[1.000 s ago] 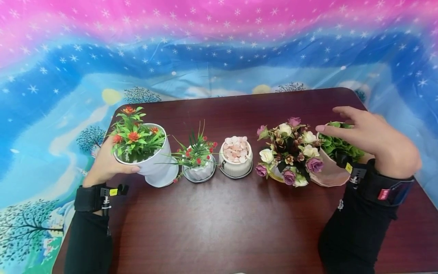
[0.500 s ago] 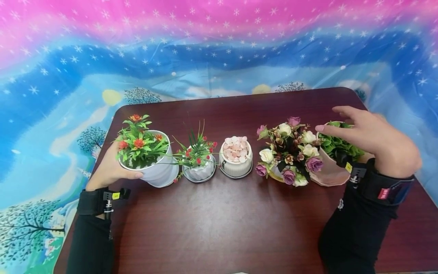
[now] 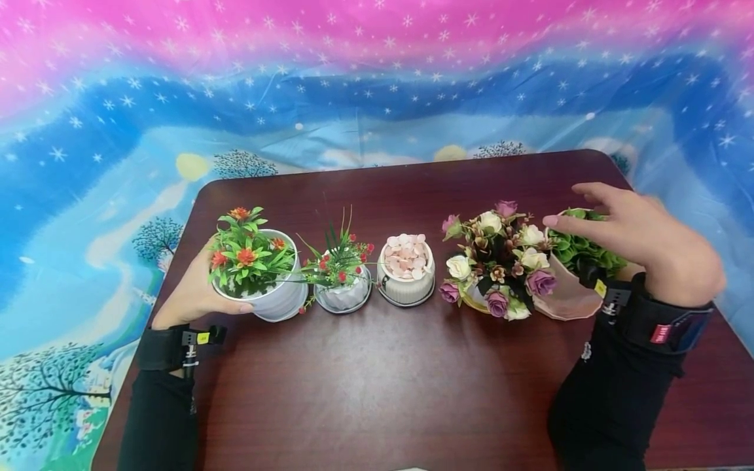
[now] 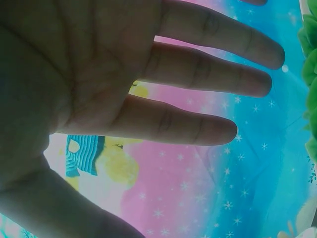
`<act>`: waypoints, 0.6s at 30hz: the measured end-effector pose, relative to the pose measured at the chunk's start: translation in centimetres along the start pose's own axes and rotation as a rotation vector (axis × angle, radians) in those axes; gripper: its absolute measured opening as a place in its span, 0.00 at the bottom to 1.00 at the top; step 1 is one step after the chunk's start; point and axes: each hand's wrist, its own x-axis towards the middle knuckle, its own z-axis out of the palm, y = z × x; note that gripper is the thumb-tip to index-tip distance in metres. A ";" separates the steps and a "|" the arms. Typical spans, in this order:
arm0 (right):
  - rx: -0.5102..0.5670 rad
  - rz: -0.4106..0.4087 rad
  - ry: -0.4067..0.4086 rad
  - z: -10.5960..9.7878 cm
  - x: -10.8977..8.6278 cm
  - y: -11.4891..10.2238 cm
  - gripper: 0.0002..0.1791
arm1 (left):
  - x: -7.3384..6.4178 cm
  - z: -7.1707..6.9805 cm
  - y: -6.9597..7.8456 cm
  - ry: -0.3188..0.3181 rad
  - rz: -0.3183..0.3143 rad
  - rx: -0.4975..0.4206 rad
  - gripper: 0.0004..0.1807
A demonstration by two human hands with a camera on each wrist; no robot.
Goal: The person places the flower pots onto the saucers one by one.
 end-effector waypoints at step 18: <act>0.149 -0.121 0.288 2.0 0.4 2.5 0.47 | -5.8 -5.9 0.5 0.008 0.036 -0.063 0.70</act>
